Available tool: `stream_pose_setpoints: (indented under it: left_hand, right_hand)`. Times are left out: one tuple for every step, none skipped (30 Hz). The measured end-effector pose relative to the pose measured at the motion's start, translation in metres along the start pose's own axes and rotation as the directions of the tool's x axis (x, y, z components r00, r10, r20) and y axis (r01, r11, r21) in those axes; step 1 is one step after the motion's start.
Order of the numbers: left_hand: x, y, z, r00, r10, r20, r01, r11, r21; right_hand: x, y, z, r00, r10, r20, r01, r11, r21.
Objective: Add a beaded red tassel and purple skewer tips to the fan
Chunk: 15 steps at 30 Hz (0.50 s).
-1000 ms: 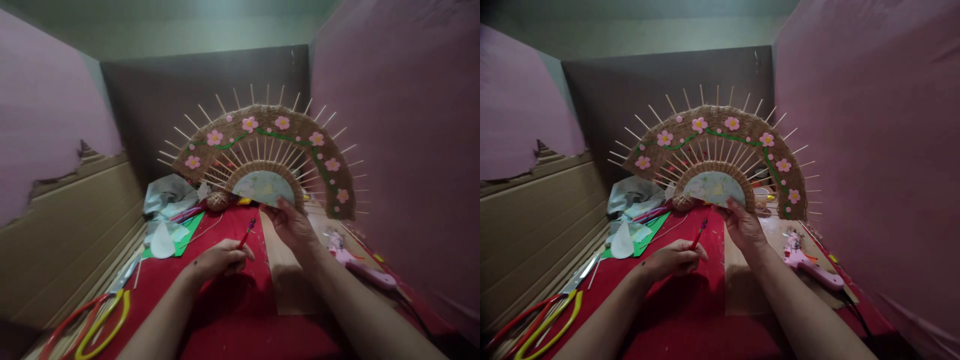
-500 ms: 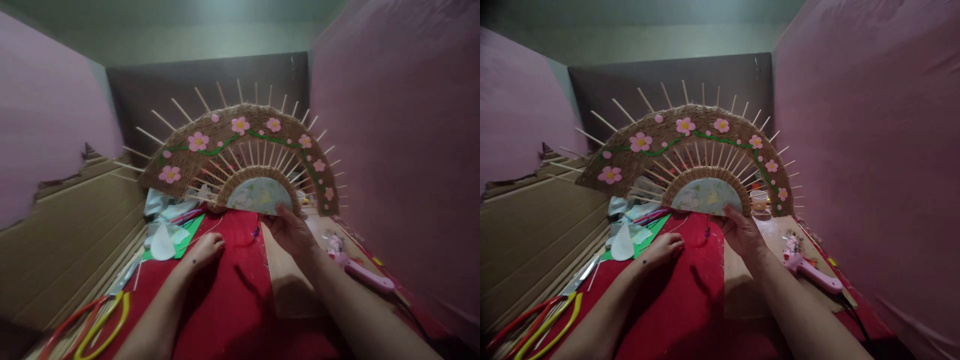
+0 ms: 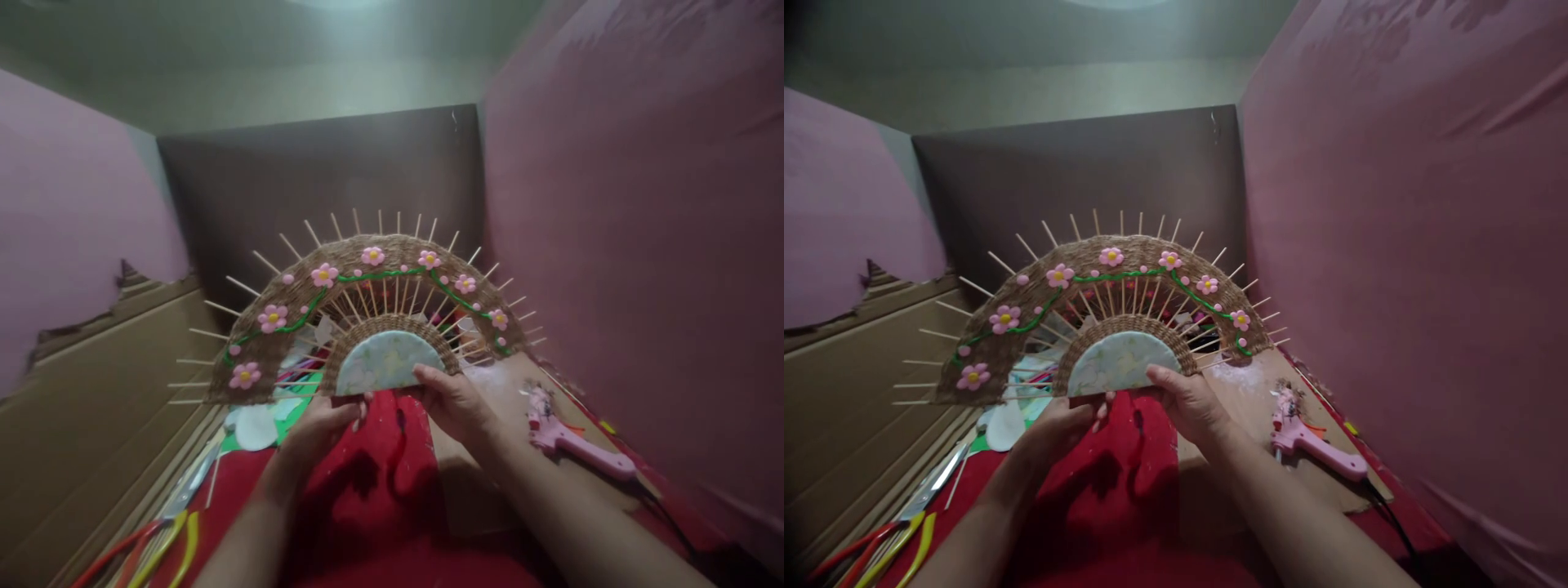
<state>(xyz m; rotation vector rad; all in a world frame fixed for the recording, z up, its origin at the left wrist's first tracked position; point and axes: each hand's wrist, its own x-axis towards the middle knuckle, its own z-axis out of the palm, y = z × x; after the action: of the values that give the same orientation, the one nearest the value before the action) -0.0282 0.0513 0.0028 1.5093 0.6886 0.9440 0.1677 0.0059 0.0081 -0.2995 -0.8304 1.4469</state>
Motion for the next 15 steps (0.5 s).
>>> stream_pose_setpoints:
  left_hand:
    - [-0.001, 0.0, 0.001, 1.0, 0.024, -0.005, -0.024, 0.999, -0.042]
    - [-0.003, -0.001, 0.001, 0.999, 0.048, -0.011, -0.049, 0.995, -0.083]
    - [-0.003, -0.002, 0.003, 0.997, 0.07, -0.015, -0.072, 0.99, -0.122]
    - [-0.004, -0.003, 0.004, 0.996, 0.09, -0.019, -0.092, 0.983, -0.159]
    - [-0.004, -0.004, 0.006, 0.994, 0.106, -0.021, -0.108, 0.975, -0.193]
    - [-0.004, -0.004, 0.008, 0.993, 0.116, -0.021, -0.118, 0.968, -0.224]
    - [-0.004, -0.005, 0.01, 0.993, 0.119, -0.021, -0.121, 0.961, -0.249]
    - [-0.004, -0.005, 0.012, 0.993, 0.117, -0.023, -0.119, 0.956, -0.27]
    - [-0.004, -0.005, 0.013, 0.993, 0.111, -0.027, -0.114, 0.952, -0.285]
    - [-0.004, -0.006, 0.014, 0.994, 0.104, -0.035, -0.11, 0.949, -0.296]
    - [-0.004, -0.006, 0.015, 0.994, 0.1, -0.047, -0.11, 0.946, -0.305]
    - [-0.003, -0.006, 0.016, 0.993, 0.1, -0.063, -0.115, 0.943, -0.312]
    - [-0.003, -0.007, 0.017, 0.991, 0.103, -0.08, -0.123, 0.94, -0.319]
    - [-0.003, -0.006, 0.018, 0.99, 0.106, -0.094, -0.131, 0.936, -0.325]
    - [-0.003, -0.006, 0.019, 0.988, 0.108, -0.107, -0.138, 0.934, -0.33]
  right_hand:
    - [0.0, 0.001, 0.0, 1.0, 0.008, -0.002, -0.008, 1.0, -0.004]
    - [0.0, 0.003, -0.001, 1.0, 0.016, -0.004, -0.016, 1.0, -0.008]
    - [0.0, 0.004, -0.001, 1.0, 0.022, -0.007, -0.022, 1.0, -0.011]
    - [0.0, 0.005, -0.002, 1.0, 0.025, -0.01, -0.025, 1.0, -0.015]
    - [0.0, 0.006, -0.003, 1.0, 0.026, -0.014, -0.026, 1.0, -0.018]
    - [0.0, 0.007, -0.004, 1.0, 0.025, -0.018, -0.026, 0.999, -0.021]
    - [0.0, 0.008, -0.005, 0.999, 0.027, -0.019, -0.027, 0.999, -0.023]
    - [0.0, 0.009, -0.006, 0.999, 0.03, -0.017, -0.03, 0.999, -0.025]
    - [0.0, 0.01, -0.006, 0.999, 0.034, -0.014, -0.035, 0.999, -0.027]
    - [0.0, 0.01, -0.006, 0.999, 0.042, -0.01, -0.042, 0.999, -0.029]
    - [-0.001, 0.01, -0.006, 0.999, 0.053, -0.004, -0.053, 0.998, -0.031]
    - [-0.001, 0.01, -0.005, 0.998, 0.066, 0.004, -0.066, 0.997, -0.034]
    - [-0.002, 0.01, -0.005, 0.997, 0.08, 0.012, -0.079, 0.996, -0.038]
    - [-0.003, 0.01, -0.004, 0.996, 0.091, 0.019, -0.091, 0.995, -0.042]
    - [-0.003, 0.01, -0.003, 0.995, 0.1, 0.025, -0.099, 0.994, -0.045]
